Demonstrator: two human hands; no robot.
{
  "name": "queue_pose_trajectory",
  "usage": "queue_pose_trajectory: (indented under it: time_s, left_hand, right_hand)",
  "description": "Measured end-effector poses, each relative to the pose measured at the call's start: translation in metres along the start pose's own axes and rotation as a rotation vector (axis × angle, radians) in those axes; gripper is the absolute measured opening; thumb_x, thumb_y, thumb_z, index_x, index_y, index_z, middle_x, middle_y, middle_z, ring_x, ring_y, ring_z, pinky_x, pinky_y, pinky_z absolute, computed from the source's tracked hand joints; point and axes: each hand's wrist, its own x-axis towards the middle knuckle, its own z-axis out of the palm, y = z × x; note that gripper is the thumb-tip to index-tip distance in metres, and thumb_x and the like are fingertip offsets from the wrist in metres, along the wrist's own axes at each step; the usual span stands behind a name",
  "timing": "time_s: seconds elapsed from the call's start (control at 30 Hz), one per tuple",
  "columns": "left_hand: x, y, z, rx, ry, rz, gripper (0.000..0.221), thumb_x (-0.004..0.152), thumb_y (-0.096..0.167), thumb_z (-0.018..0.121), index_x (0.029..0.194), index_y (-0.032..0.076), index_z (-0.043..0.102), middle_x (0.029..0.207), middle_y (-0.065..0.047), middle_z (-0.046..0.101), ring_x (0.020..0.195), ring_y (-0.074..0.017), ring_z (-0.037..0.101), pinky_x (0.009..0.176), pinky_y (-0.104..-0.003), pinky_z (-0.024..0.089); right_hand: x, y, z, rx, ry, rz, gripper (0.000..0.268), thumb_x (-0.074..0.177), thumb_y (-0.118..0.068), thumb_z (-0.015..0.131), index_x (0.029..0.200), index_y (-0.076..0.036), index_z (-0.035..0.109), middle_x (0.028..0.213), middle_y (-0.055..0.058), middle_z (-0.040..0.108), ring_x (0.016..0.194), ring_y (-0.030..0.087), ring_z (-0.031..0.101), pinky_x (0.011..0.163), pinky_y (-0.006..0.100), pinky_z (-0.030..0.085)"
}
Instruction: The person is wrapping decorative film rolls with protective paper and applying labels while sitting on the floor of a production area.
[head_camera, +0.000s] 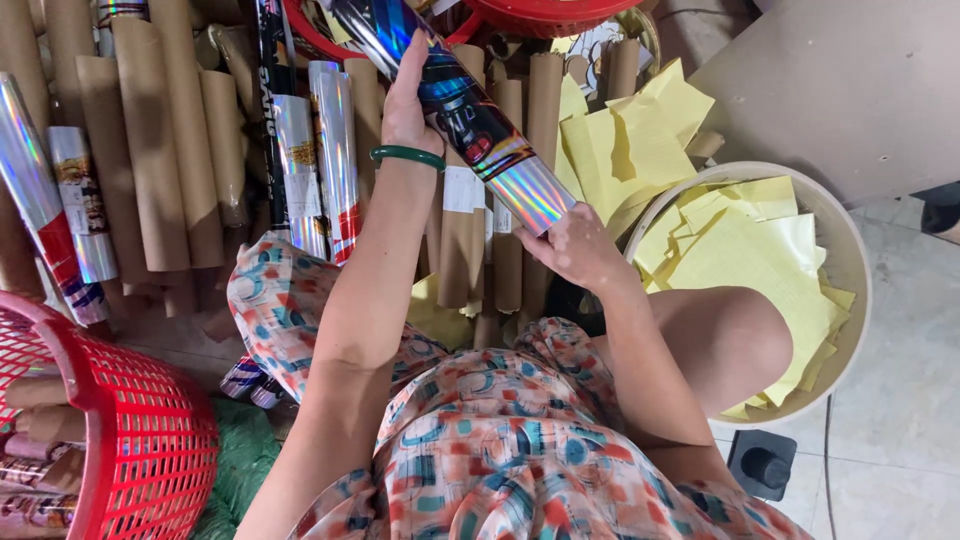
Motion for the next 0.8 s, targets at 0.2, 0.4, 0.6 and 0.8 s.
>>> queue_pose_trajectory:
  time_s: [0.2, 0.4, 0.6, 0.8]
  left_hand:
    - [-0.009, 0.006, 0.01, 0.067, -0.187, 0.056, 0.03, 0.095, 0.021, 0.08, 0.114, 0.001, 0.067, 0.101, -0.013, 0.071, 0.088, -0.0252, 0.07, 0.08, -0.042, 0.059]
    - [-0.01, 0.025, 0.033, -0.067, -0.21, -0.082, 0.044, 0.088, 0.027, 0.074, 0.115, -0.007, 0.067, 0.102, -0.016, 0.075, 0.091, -0.0269, 0.075, 0.079, -0.039, 0.062]
    - [0.001, 0.027, 0.027, 0.294, -0.039, 0.271, 0.04, 0.092, 0.019, 0.08, 0.121, -0.006, 0.068, 0.109, -0.014, 0.074, 0.091, -0.0238, 0.072, 0.08, -0.039, 0.061]
    - [-0.023, 0.019, 0.05, -0.117, -0.28, 0.079, 0.042, 0.093, 0.037, 0.065, 0.119, 0.003, 0.065, 0.105, -0.014, 0.074, 0.092, -0.0275, 0.075, 0.081, -0.042, 0.064]
  right_hand:
    - [0.016, -0.019, -0.036, 1.189, -0.127, 0.436, 0.017, 0.097, -0.02, 0.068, 0.106, -0.006, 0.064, 0.066, 0.005, 0.067, 0.051, 0.016, 0.066, 0.05, 0.029, 0.052]
    - [-0.009, -0.01, 0.019, 1.958, -0.171, 0.532, 0.017, 0.098, -0.012, 0.062, 0.111, -0.002, 0.068, 0.063, 0.011, 0.066, 0.047, 0.017, 0.058, 0.044, 0.026, 0.043]
    - [0.007, -0.026, -0.023, 0.788, 0.348, 0.269, 0.016, 0.094, 0.001, 0.065, 0.109, 0.004, 0.066, 0.092, 0.014, 0.065, 0.076, 0.019, 0.061, 0.068, 0.032, 0.05]
    - [0.004, -0.001, 0.029, 1.572, 0.545, 0.619, 0.029, 0.093, 0.004, 0.06, 0.118, 0.0, 0.072, 0.101, 0.007, 0.074, 0.089, 0.014, 0.065, 0.081, 0.027, 0.051]
